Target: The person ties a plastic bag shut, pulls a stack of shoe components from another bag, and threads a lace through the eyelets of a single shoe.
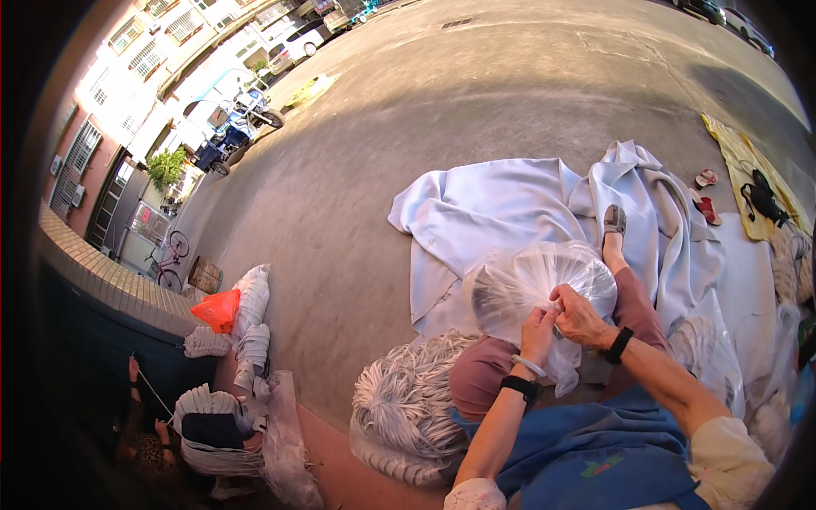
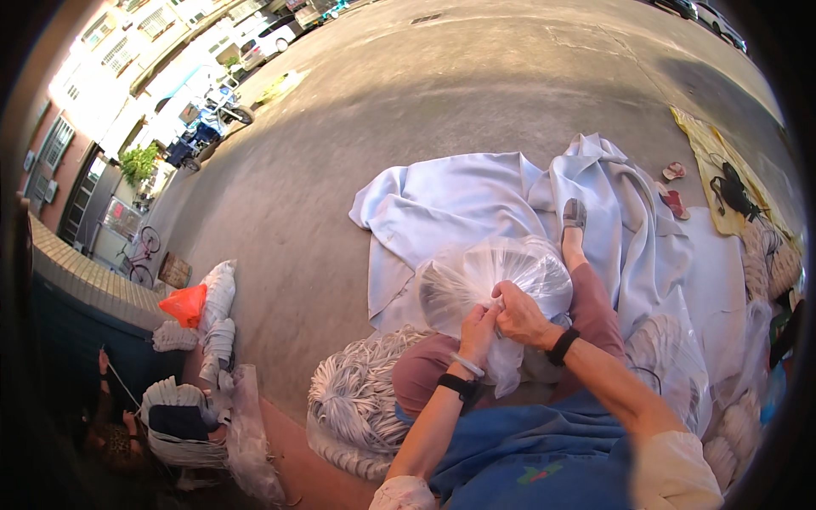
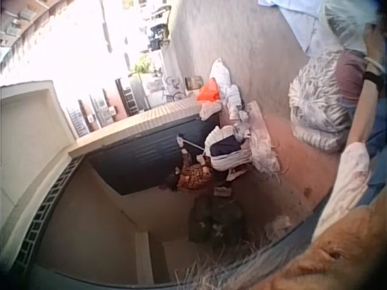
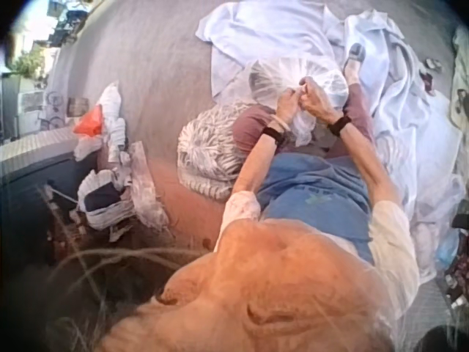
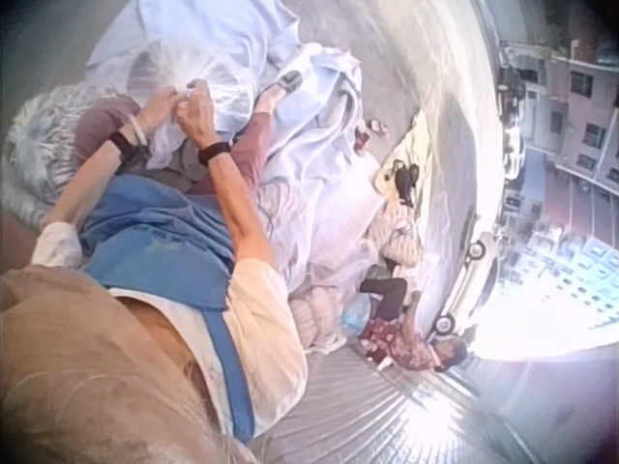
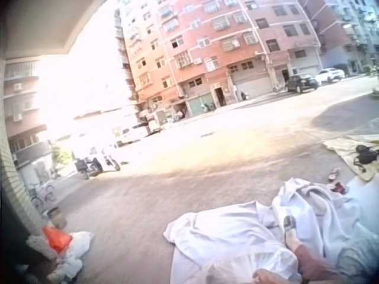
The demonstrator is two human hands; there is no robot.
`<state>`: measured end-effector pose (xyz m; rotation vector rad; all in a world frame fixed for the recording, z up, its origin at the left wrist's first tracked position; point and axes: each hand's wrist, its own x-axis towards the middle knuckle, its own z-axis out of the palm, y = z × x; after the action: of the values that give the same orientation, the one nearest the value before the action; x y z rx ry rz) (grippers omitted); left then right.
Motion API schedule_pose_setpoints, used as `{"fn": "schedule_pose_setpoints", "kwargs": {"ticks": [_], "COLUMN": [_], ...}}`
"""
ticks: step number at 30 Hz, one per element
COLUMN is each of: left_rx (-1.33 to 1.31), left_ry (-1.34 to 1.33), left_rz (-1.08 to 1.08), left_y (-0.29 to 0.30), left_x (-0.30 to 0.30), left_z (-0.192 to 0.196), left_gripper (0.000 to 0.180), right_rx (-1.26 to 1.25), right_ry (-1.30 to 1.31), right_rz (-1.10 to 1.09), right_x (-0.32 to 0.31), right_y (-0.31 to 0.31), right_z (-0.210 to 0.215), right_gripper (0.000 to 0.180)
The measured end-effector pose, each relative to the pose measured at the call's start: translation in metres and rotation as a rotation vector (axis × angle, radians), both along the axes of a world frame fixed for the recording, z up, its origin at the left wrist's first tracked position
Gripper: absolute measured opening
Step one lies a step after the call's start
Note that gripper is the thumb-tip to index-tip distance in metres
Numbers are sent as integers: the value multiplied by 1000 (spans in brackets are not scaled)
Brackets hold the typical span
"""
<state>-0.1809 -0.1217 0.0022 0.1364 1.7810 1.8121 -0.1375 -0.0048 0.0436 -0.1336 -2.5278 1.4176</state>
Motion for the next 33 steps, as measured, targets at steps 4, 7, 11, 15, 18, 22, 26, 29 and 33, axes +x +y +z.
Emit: {"fn": "schedule_pose_setpoints", "kwargs": {"ticks": [4,7,11,15,18,22,26,29,33], "left_rx": [153,65,-11,-221,-171,-72,47,16,75], "left_ry": [-169,-98,-105,5,-29,25,-259,-275,-380], "left_rz": [22,-3,-2,-122,-160,-140,13,-35,9], "left_y": [-1,-7,-14,-19,-16,-19,-19,-17,-16], "left_x": [-5,-7,-5,-3,2,-2,-6,-5,-4], "left_z": [-10,-11,-13,-1,4,-21,-6,6,15], "left_gripper": [15,15,20,31,33,31,24,27,29], "right_rx": [-58,-131,-98,-88,40,-4,-34,-138,-14], "right_ry": [-91,-173,-163,-196,-109,-118,-160,-222,-90], "right_rz": [-11,22,0,-42,21,88,88,42,-155], "right_x": [-4,-5,-3,4,9,0,-16,-15,2], "right_y": [4,4,-3,-8,-6,-5,-3,4,5], "right_z": [-7,-9,-12,-2,2,7,-10,0,0], "right_gripper": [25,25,26,28,29,29,33,27,17]}}
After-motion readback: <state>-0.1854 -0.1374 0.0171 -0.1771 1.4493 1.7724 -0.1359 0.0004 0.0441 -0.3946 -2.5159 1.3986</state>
